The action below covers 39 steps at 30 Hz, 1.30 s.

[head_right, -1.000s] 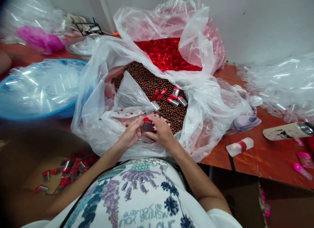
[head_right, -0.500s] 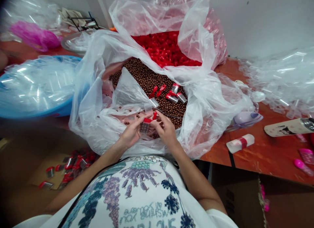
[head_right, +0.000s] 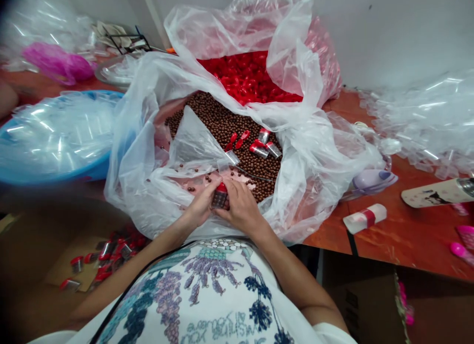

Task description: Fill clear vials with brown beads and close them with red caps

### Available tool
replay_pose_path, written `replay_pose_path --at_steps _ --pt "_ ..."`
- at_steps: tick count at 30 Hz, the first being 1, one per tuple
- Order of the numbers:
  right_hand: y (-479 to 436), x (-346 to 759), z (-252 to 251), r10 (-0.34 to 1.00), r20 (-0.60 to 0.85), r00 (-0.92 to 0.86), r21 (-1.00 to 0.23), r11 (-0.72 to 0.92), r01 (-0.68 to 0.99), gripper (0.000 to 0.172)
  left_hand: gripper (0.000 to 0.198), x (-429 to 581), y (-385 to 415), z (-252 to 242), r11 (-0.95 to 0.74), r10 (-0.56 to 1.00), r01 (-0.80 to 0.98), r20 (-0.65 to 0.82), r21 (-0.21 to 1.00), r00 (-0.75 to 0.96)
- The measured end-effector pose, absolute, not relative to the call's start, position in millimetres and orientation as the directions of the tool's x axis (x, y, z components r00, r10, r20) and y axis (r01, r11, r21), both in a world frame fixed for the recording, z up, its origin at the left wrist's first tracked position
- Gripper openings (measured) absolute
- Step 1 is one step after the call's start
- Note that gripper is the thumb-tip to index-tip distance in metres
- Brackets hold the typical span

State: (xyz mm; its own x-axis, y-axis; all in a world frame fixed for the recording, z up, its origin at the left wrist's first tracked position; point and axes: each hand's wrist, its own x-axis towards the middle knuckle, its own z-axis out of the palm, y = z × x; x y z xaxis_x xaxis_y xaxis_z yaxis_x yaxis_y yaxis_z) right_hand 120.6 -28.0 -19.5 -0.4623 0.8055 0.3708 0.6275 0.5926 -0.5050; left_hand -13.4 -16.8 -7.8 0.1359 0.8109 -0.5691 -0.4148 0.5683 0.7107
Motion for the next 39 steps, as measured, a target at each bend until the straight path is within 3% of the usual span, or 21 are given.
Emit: replay_pose_path --at_steps 8,16,19,22,24,27,29,32,36,39 --pt "-21 122 -23 0.701 0.435 -0.564 -0.395 0.712 0.581 0.067 0.025 -13 -25 -16 0.423 0.879 -0.439 -0.477 0.793 -0.014" --pt "-15 128 -5 0.752 0.329 -0.571 -0.317 0.658 0.683 0.069 0.03 -10 -13 -18 0.386 0.898 -0.431 -0.439 0.816 -0.027" --pt "-8 129 -2 0.729 0.324 -0.602 -0.289 0.683 0.671 0.065 0.033 -6 -9 -17 0.391 0.891 -0.396 -0.45 0.831 -0.064" --pt "2 133 -4 0.692 0.328 -0.643 -0.274 0.721 0.637 0.065 0.037 -5 -5 -17 0.423 0.892 -0.356 -0.452 0.833 0.003" --pt "13 141 -6 0.695 0.34 -0.634 -0.276 0.718 0.639 0.066 0.039 -7 2 -17 0.35 0.935 -0.246 -0.352 0.904 0.037" --pt "38 161 -5 0.764 0.379 -0.522 -0.28 0.633 0.722 0.065 0.037 -17 19 -13 0.092 0.995 0.115 -0.087 0.989 -0.051" --pt "58 177 -1 0.82 0.439 -0.368 -0.269 0.511 0.817 0.069 0.042 -26 33 -12 -0.014 0.993 0.385 0.059 0.923 -0.104" --pt "79 197 7 0.822 0.539 -0.184 -0.278 0.379 0.883 0.068 0.042 -36 53 -15 -0.13 0.984 0.63 0.176 0.765 -0.01" --pt "82 209 9 0.795 0.606 -0.009 -0.346 0.275 0.897 0.032 0.026 -38 60 -28 -0.217 0.976 0.709 0.148 0.671 0.159" --pt "78 212 2 0.829 0.558 0.025 -0.356 0.212 0.91 0.031 0.028 -38 55 -37 -0.193 0.979 0.661 0.095 0.725 0.182"
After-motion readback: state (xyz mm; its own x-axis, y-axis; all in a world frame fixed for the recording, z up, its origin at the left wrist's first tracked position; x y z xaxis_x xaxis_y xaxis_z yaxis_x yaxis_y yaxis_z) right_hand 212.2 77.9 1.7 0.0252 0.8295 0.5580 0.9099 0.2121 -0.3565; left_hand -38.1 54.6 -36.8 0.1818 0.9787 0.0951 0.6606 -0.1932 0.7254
